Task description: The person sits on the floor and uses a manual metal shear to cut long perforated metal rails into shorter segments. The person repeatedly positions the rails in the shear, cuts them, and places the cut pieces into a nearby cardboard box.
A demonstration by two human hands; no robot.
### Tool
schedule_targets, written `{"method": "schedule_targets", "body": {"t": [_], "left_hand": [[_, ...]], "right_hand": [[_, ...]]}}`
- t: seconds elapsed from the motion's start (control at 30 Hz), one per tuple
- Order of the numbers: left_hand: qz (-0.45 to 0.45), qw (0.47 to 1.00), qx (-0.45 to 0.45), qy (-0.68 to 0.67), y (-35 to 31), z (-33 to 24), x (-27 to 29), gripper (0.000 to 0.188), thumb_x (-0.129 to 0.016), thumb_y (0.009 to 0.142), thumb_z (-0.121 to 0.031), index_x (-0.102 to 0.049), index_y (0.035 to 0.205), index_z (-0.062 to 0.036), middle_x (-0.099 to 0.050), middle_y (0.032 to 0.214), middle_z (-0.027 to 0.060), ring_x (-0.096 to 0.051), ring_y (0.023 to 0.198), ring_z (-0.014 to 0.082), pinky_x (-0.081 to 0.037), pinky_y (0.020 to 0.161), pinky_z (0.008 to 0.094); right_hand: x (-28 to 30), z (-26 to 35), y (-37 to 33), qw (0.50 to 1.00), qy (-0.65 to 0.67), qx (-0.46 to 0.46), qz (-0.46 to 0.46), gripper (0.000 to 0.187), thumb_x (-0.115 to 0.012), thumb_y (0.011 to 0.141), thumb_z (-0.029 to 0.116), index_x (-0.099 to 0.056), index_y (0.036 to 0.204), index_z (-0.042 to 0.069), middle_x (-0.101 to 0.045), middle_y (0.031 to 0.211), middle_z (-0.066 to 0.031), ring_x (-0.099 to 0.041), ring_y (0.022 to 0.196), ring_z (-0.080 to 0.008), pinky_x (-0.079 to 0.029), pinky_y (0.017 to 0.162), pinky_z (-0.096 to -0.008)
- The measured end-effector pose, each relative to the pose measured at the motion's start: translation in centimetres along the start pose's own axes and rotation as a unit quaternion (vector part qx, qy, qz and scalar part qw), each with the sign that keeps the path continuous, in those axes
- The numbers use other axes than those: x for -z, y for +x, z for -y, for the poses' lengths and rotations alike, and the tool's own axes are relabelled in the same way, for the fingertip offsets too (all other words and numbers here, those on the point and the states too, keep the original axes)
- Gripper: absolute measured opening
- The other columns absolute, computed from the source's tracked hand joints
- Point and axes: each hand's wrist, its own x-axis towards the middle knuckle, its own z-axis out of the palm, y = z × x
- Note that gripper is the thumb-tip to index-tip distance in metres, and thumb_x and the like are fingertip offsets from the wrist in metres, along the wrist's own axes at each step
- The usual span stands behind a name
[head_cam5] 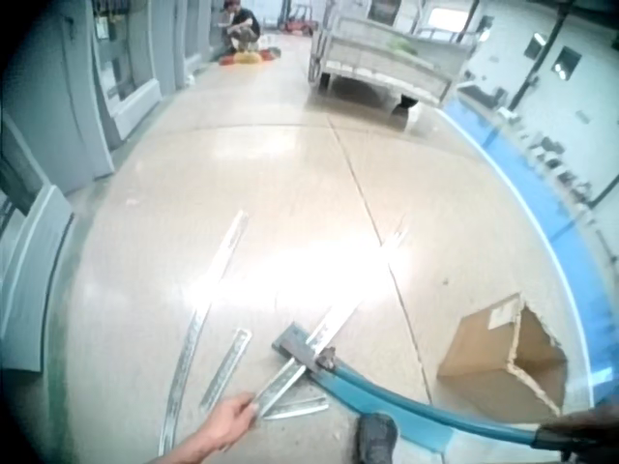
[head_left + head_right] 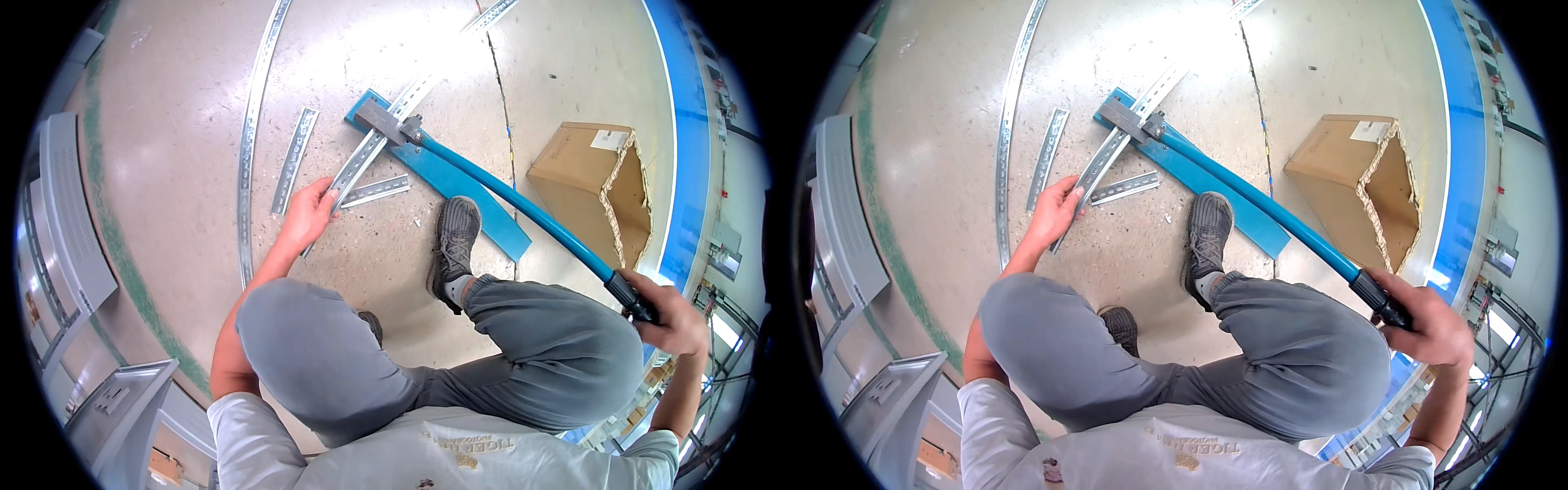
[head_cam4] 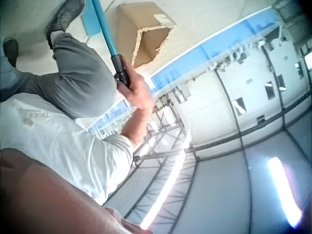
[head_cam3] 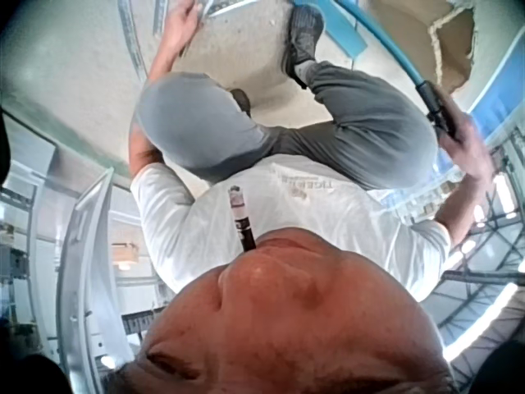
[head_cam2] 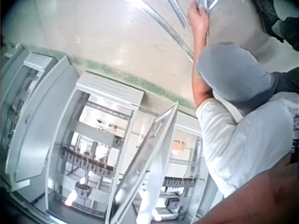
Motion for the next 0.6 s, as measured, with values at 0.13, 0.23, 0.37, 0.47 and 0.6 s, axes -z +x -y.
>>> {"method": "schedule_targets", "body": {"t": [0.13, 0.23, 0.37, 0.47, 0.6], "left_hand": [[-0.001, 1.000, -0.005, -0.014, 0.4, 0.1, 0.0, 0.033, -0.058, 0.105, -0.014, -0.062, 0.133, 0.0032, -0.071, 0.094, 0.0072, -0.063, 0.068, 0.0096, -0.052, 0.064, 0.0254], [-0.002, 1.000, 0.007, -0.006, 0.0, 0.0, -0.1, 0.032, -0.059, 0.105, -0.015, -0.063, 0.132, 0.0030, -0.070, 0.091, 0.0066, -0.063, 0.068, 0.0095, -0.052, 0.062, 0.0258], [-0.010, 1.000, -0.012, 0.006, -0.1, 0.3, 0.1, 0.031, -0.058, 0.105, -0.015, -0.063, 0.130, 0.0032, -0.069, 0.085, 0.0069, -0.063, 0.067, 0.0102, -0.053, 0.061, 0.0275], [-0.013, 1.000, -0.011, -0.004, 0.0, 0.4, -0.1, 0.030, -0.057, 0.105, -0.014, -0.064, 0.128, 0.0033, -0.068, 0.085, 0.0069, -0.063, 0.066, 0.0104, -0.053, 0.061, 0.0279], [0.018, 1.000, 0.011, -0.005, 0.2, -0.3, 0.1, 0.028, -0.056, 0.105, -0.014, -0.062, 0.127, 0.0031, -0.069, 0.087, 0.0075, -0.064, 0.068, 0.0111, -0.053, 0.063, 0.0279]], "right_hand": [[-5.3, -1.3, 2.2, 0.986, -0.073, -0.091, -0.116, 0.060, -0.069, 0.081, 0.006, -0.054, 0.140, 0.009, -0.067, 0.096, -0.0241, -0.064, 0.086, -0.0464, -0.052, 0.079, -0.0428], [-5.8, -1.8, 3.1, 0.989, -0.020, -0.079, -0.125, 0.057, -0.070, 0.082, 0.010, -0.055, 0.137, 0.010, -0.067, 0.097, -0.0256, -0.064, 0.090, -0.0485, -0.052, 0.082, -0.0457], [-5.4, -1.4, 2.9, 0.990, -0.026, -0.074, -0.120, 0.058, -0.070, 0.082, 0.010, -0.055, 0.138, 0.010, -0.067, 0.094, -0.0254, -0.065, 0.091, -0.0471, -0.052, 0.082, -0.0440], [-6.1, -1.8, 3.4, 0.985, 0.002, -0.126, -0.121, 0.054, -0.069, 0.084, 0.011, -0.057, 0.137, 0.012, -0.069, 0.096, -0.0243, -0.067, 0.092, -0.0447, -0.052, 0.083, -0.0439], [-8.9, -5.7, 4.7, 0.980, 0.001, -0.077, -0.185, 0.045, -0.066, 0.089, 0.016, -0.062, 0.134, 0.014, -0.070, 0.101, -0.0221, -0.069, 0.093, -0.0414, -0.053, 0.083, -0.0439]]}}
